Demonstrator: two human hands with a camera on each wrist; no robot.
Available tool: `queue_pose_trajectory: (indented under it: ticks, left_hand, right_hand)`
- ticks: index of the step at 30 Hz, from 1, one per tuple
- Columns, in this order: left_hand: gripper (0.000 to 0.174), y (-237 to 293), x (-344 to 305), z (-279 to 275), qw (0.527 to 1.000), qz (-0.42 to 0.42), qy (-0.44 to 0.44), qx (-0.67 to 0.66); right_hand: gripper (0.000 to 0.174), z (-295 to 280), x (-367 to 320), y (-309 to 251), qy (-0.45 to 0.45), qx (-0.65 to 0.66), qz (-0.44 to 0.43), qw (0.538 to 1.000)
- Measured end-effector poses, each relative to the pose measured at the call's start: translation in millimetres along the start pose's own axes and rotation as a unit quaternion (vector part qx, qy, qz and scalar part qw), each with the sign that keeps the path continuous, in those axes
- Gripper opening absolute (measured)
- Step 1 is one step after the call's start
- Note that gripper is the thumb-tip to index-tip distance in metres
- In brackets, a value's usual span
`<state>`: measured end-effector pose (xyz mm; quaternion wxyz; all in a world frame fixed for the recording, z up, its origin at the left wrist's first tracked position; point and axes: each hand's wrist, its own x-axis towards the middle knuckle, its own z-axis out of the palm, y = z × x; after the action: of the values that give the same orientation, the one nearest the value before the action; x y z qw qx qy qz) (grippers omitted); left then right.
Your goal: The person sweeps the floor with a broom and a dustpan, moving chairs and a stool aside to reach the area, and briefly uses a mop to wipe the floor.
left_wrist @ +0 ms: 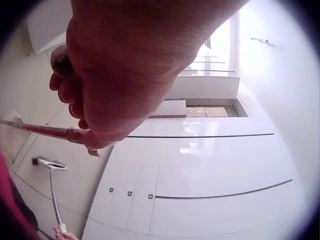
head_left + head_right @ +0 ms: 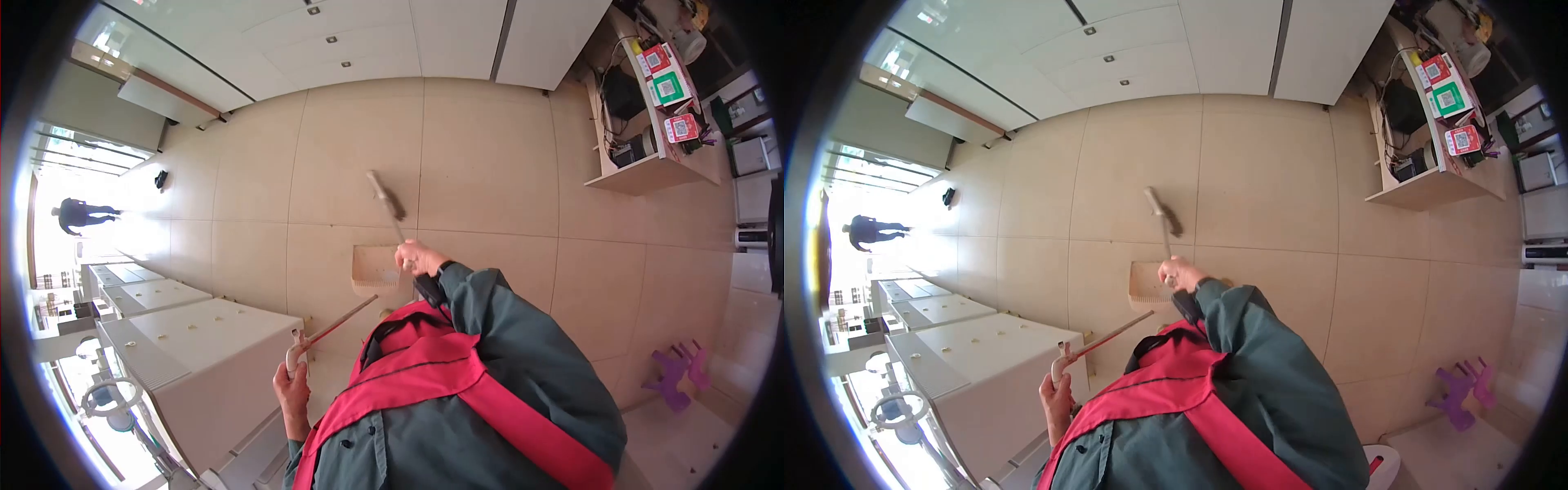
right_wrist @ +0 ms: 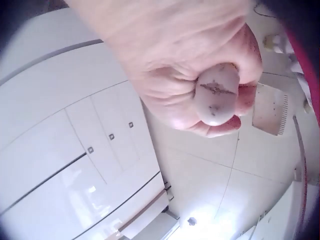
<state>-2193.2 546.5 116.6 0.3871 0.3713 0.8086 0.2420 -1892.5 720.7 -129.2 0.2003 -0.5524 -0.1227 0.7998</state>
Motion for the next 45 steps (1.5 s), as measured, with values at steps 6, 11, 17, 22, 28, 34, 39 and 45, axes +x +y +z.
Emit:
queue_pose_trajectory:
  ticks: [6, 11, 17, 22, 28, 34, 39, 45]
  left_hand:
    - [0.015, 16, 18, 23, 0.998, 0.043, -0.01, 0.053]
    - [0.017, 47, 35, 53, 0.997, 0.06, -0.041, 0.033]
    - [0.016, 77, 55, 70, 0.996, 0.063, -0.069, -0.005]
    - [0.016, 93, 71, 80, 0.995, 0.048, -0.081, -0.028]
    - [0.019, 107, 103, 91, 0.994, 0.04, -0.09, -0.053]
    - [0.019, 134, 120, 111, 0.995, 0.013, -0.074, -0.063]
    - [0.02, 159, 132, 115, 0.995, -0.007, -0.071, -0.071]
    - [0.018, 187, 156, 122, 0.993, -0.023, -0.069, -0.089]
  right_hand:
    - [0.022, -57, -55, -5, -0.051, 0.044, -0.121, 0.99]
    - [0.049, -149, -162, 43, 0.037, 0.083, -0.157, 0.983]
    - [0.044, -232, -246, 98, 0.28, 0.035, -0.139, 0.949]
    - [0.02, -280, -262, 105, 0.421, 0.003, -0.053, 0.906]
    - [0.014, -346, -221, 128, 0.362, 0.047, -0.078, 0.928]
    - [0.012, -240, -113, 29, 0.117, -0.205, -0.284, 0.93]
    - [0.019, -122, -50, -72, 0.066, 0.029, -0.038, 0.997]
    - [0.03, -133, -9, -177, 0.02, -0.022, -0.002, 1.0]
